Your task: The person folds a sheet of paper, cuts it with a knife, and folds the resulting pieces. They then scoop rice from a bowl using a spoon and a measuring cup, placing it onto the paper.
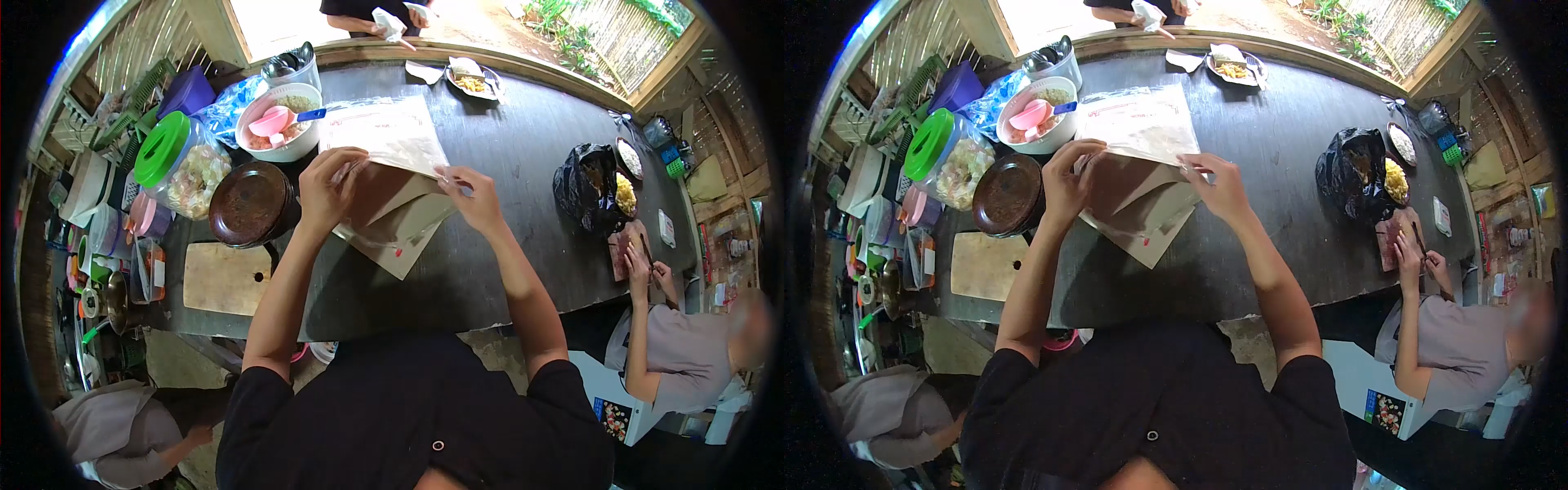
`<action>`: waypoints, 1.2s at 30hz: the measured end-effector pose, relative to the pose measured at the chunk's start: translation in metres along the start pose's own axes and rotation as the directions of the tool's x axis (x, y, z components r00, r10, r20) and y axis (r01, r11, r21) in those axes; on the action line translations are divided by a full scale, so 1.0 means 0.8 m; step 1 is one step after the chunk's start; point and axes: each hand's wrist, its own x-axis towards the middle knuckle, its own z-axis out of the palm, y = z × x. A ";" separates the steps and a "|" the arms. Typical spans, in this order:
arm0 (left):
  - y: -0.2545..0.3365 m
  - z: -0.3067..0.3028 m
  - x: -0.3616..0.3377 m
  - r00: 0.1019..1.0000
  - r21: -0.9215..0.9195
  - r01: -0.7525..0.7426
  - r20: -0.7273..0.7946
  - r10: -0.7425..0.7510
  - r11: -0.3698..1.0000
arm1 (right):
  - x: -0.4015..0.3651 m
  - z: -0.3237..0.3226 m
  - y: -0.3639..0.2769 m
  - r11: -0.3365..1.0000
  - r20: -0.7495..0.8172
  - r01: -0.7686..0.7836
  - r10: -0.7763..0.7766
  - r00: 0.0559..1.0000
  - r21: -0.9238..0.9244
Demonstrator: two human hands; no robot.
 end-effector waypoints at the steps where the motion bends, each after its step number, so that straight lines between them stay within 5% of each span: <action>1: -0.003 -0.001 -0.003 1.000 0.001 -0.002 0.001 0.002 1.000 | -0.002 -0.001 0.011 0.991 0.004 -0.119 0.119 0.993 0.059; 3: -0.006 -0.001 -0.012 0.994 0.007 -0.092 0.067 0.091 0.996 | -0.006 -0.003 0.027 0.964 0.013 -0.239 0.240 0.971 0.119; 9: -0.032 0.003 -0.027 0.999 -0.084 -0.009 0.036 0.012 0.996 | -0.012 -0.015 0.051 0.980 0.112 -0.126 0.144 0.983 -0.151; 11: -0.035 0.002 -0.032 0.998 -0.060 -0.023 0.063 0.027 0.998 | -0.015 -0.018 0.063 0.905 0.196 -0.403 0.374 0.907 0.137; 15: -0.033 0.004 -0.033 0.987 -0.214 0.010 0.158 0.025 0.977 | -0.014 -0.017 0.077 0.922 0.097 -0.383 0.376 0.921 0.055; 17: -0.035 0.004 -0.034 0.982 -0.260 0.017 0.187 0.033 0.966 | -0.012 -0.020 0.084 0.795 0.165 -0.489 0.462 0.872 0.358; 21: -0.039 0.007 -0.034 0.991 -0.327 0.091 0.127 -0.051 0.941 | -0.011 -0.026 0.073 0.796 0.147 -0.509 0.489 0.860 0.329; 23: -0.032 0.009 -0.033 0.992 -0.277 0.098 0.108 -0.070 0.956 | -0.013 -0.023 0.030 0.980 0.109 -0.199 0.201 0.974 -0.025; 24: -0.024 0.011 -0.032 0.992 -0.214 0.111 0.085 -0.095 0.971 | -0.013 -0.023 0.009 0.980 0.108 -0.200 0.201 0.974 -0.026; 26: -0.008 0.014 -0.027 0.991 -0.149 0.128 0.065 -0.120 0.980 | -0.016 -0.020 -0.032 0.999 0.206 0.037 -0.039 0.978 0.013; 30: 0.017 0.020 -0.017 0.996 0.032 -0.082 0.045 0.080 0.996 | -0.020 0.004 -0.070 0.948 0.034 0.148 -0.145 0.989 -0.282; 32: 0.023 0.021 -0.016 0.987 0.074 -0.160 0.042 0.157 0.984 | -0.017 0.007 -0.061 0.783 -0.042 0.268 -0.350 0.936 -0.561; 36: 0.032 0.015 -0.024 0.982 0.088 -0.151 0.126 0.139 0.985 | -0.013 -0.008 -0.095 0.828 -0.140 0.238 -0.352 0.925 -0.508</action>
